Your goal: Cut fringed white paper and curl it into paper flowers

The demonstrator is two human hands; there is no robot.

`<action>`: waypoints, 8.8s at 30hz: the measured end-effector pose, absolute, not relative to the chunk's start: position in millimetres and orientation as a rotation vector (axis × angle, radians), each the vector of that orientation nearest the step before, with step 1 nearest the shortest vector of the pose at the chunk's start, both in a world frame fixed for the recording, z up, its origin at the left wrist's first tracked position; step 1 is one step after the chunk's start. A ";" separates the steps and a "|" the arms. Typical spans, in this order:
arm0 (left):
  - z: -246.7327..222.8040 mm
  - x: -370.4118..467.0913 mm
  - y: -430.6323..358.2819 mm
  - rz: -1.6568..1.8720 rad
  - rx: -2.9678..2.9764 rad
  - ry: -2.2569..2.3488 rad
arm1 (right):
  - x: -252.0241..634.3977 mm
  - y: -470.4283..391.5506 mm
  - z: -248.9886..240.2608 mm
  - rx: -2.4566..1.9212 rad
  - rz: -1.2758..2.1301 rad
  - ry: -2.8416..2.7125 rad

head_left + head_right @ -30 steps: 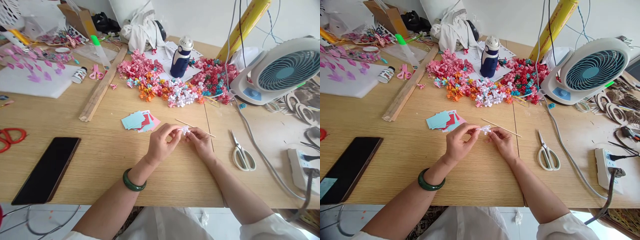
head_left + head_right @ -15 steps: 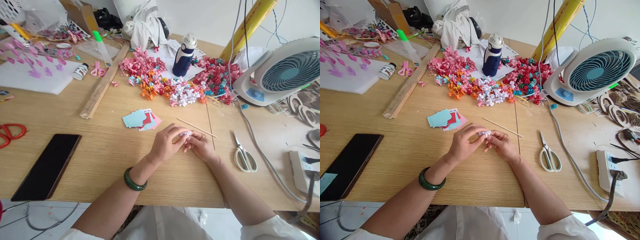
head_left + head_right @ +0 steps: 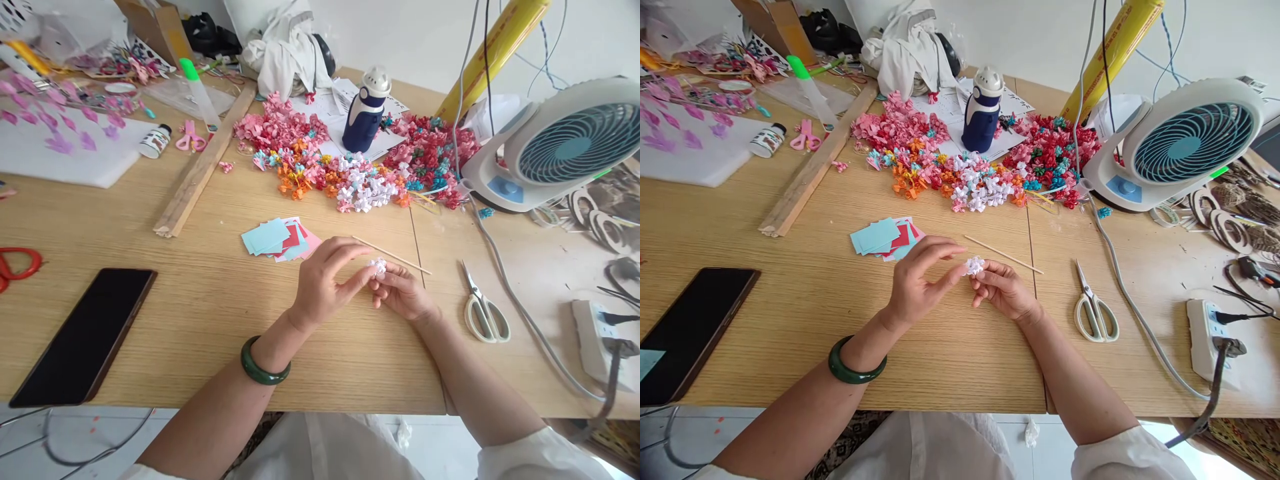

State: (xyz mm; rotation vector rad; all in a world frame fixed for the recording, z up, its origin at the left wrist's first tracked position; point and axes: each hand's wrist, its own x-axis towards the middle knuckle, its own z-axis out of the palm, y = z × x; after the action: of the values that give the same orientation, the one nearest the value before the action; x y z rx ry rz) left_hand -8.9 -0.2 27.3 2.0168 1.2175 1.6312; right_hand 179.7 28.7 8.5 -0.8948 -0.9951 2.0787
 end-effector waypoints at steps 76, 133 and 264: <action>16.1 -0.3 -1.9 1.436 1.957 1.367 | 173.5 16.1 5.0 -1.001 0.716 -1.766; 14.4 -1.3 2.1 1.555 2.013 1.420 | 172.6 20.3 -1.7 -1.070 1.109 -1.463; 12.9 -5.9 5.2 1.459 2.134 1.476 | 171.1 15.6 1.2 -1.108 0.891 -1.657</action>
State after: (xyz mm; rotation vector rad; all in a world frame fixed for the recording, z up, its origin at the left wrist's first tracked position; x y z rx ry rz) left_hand -5.9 5.2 12.9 2.1340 1.4760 1.4591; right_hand 171.1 15.6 1.2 -1.1076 -1.6566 0.8907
